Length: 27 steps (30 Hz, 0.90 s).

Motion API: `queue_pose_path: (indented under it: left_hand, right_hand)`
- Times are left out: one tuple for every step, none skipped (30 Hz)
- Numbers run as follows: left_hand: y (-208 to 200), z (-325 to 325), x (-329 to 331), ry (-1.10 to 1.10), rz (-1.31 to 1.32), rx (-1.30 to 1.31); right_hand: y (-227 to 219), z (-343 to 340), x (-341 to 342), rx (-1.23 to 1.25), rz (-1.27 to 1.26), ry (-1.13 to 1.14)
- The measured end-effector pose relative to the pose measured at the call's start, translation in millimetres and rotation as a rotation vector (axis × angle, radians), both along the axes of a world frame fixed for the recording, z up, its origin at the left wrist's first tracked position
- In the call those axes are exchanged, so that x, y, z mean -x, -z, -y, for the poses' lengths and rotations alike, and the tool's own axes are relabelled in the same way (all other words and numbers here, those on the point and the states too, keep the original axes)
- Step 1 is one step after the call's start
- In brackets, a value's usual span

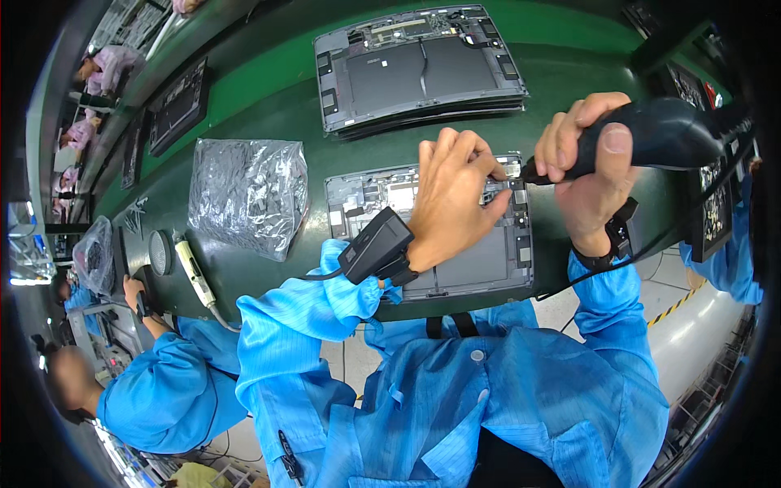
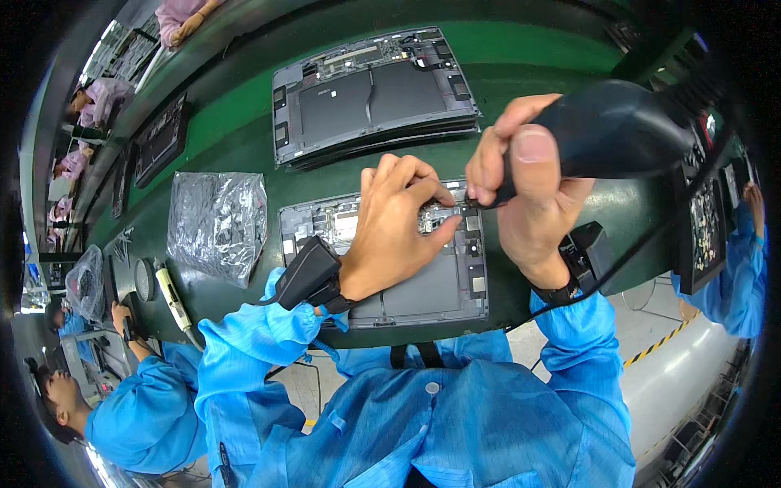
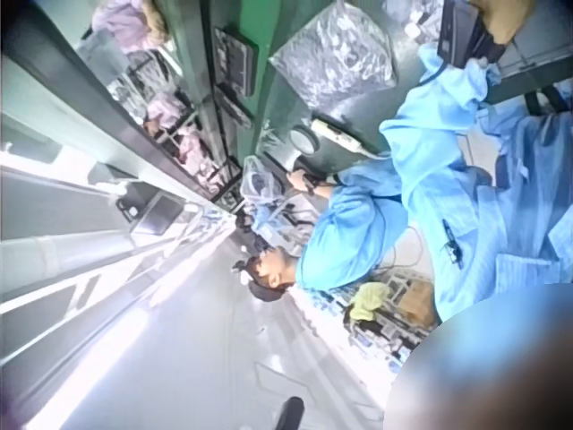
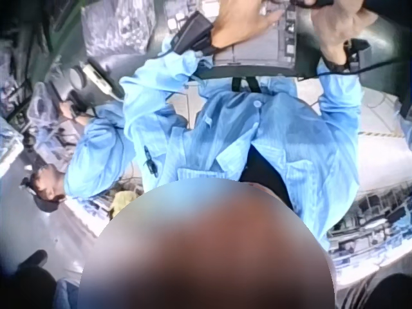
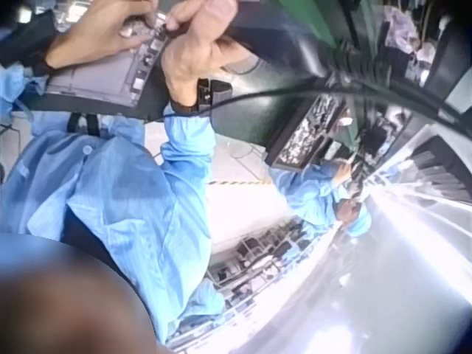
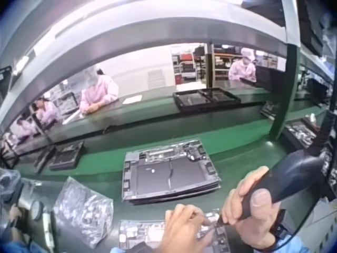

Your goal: The recorder is assembling internal components of a tablet device, connecting ribbon cables and using an electric screwdriver to secure parts.

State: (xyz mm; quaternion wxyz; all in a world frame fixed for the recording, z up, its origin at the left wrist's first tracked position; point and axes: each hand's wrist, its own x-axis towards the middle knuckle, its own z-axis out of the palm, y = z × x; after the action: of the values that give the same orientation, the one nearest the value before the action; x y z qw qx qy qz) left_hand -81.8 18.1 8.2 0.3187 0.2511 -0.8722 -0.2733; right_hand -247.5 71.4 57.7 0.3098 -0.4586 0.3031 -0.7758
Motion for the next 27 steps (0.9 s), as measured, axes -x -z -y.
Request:
queue_pose_path:
  left_hand:
    - [-1.4,-1.1,-0.6,-0.027,0.014,-0.005]
    - [-2.2,-1.7,-0.3,-0.055,0.027,-0.009]
    - [-1.9,-2.6,0.5,-0.051,0.030,-0.009]
    - [-1.0,-3.3,1.1,-0.053,0.024,-0.025]
    - [-0.2,-3.7,2.0,-0.054,0.017,-0.041]
    - [0.6,-2.9,3.2,-0.055,0.017,-0.036]
    - [1.4,-2.0,5.1,-0.055,0.020,-0.032]
    - [2.1,-1.3,6.9,-0.053,0.024,-0.028]
    - [2.0,-1.6,7.6,-0.051,0.026,-0.025]
    - [2.0,-2.0,8.5,-0.049,0.024,-0.018]
    - [2.0,-2.3,9.2,-0.047,0.022,-0.011]
    - [1.9,-2.3,10.2,-0.041,0.024,-0.008]
    - [2.1,-2.6,11.0,-0.048,0.026,0.015]
    - [2.2,-2.7,11.9,-0.055,0.028,0.038]
    - [2.4,-3.5,12.5,-0.054,0.031,0.042]
    - [2.7,-4.4,13.6,-0.043,0.030,0.117]
    - [2.4,-5.3,14.8,-0.033,0.029,0.192]
    - [2.5,-6.8,16.7,-0.032,0.031,0.193]
    - [2.6,-8.3,18.5,-0.043,0.044,0.190]
    - [2.7,-9.9,20.4,-0.054,0.057,0.187]
    - [4.1,-10.7,21.7,-0.056,0.060,0.190]
    - [6.8,-10.8,23.2,-0.066,0.061,0.202]
    - [7.7,-10.5,23.8,-0.076,0.061,0.214]
    - [2.2,-8.3,25.1,-0.073,0.060,0.220]
    - [-4.4,-5.5,25.0,-0.078,0.014,0.235]
    - [-12.6,-1.6,24.2,-0.083,-0.034,0.250]
    - [-20.9,6.1,20.2,-0.057,-0.107,0.252]
  right_hand:
    - [3.0,2.6,-0.9,0.027,-0.006,-0.018]
    - [3.8,4.0,-5.3,0.013,0.024,-0.015]
    - [7.5,4.7,-5.5,0.001,0.018,-0.017]
    - [10.2,5.2,-4.9,-0.011,0.012,-0.018]
    - [9.5,3.7,-4.1,-0.010,0.014,-0.013]
    - [8.8,3.9,-3.0,0.007,0.009,0.000]
    - [8.4,4.0,-1.8,0.024,0.004,0.015]
    - [8.6,4.1,-0.3,0.029,0.004,0.015]
    - [8.5,3.0,0.6,0.033,0.007,0.034]
    - [8.3,1.8,1.8,0.038,0.011,0.053]
    - [7.9,0.4,3.7,0.041,0.014,0.057]
    - [6.8,-0.5,6.7,0.034,0.006,0.062]
    - [6.2,-1.5,9.7,0.027,-0.002,0.068]
    - [6.1,-2.7,12.4,0.030,-0.001,0.073]
    - [6.2,-3.8,14.6,0.033,0.005,0.089]
    - [6.3,-4.6,16.7,0.036,0.011,0.105]
    - [6.6,-4.8,19.4,0.039,0.015,0.104]
    - [7.7,-5.5,22.7,0.051,-0.003,0.104]
    - [8.4,-6.1,24.7,0.062,-0.021,0.103]
    - [8.3,-6.8,25.4,0.063,-0.018,0.102]
    - [7.2,-7.0,25.0,0.062,-0.018,0.106]
    - [6.4,-7.2,24.7,0.061,-0.018,0.110]
    - [6.6,-7.8,24.8,0.064,-0.015,0.108]
    - [7.0,-8.1,27.3,0.076,-0.014,0.112]
    - [6.6,-8.2,29.5,0.088,-0.014,0.117]
    - [5.3,-7.4,31.6,0.094,-0.015,0.122]
    - [3.9,-7.2,33.1,0.097,-0.008,0.130]
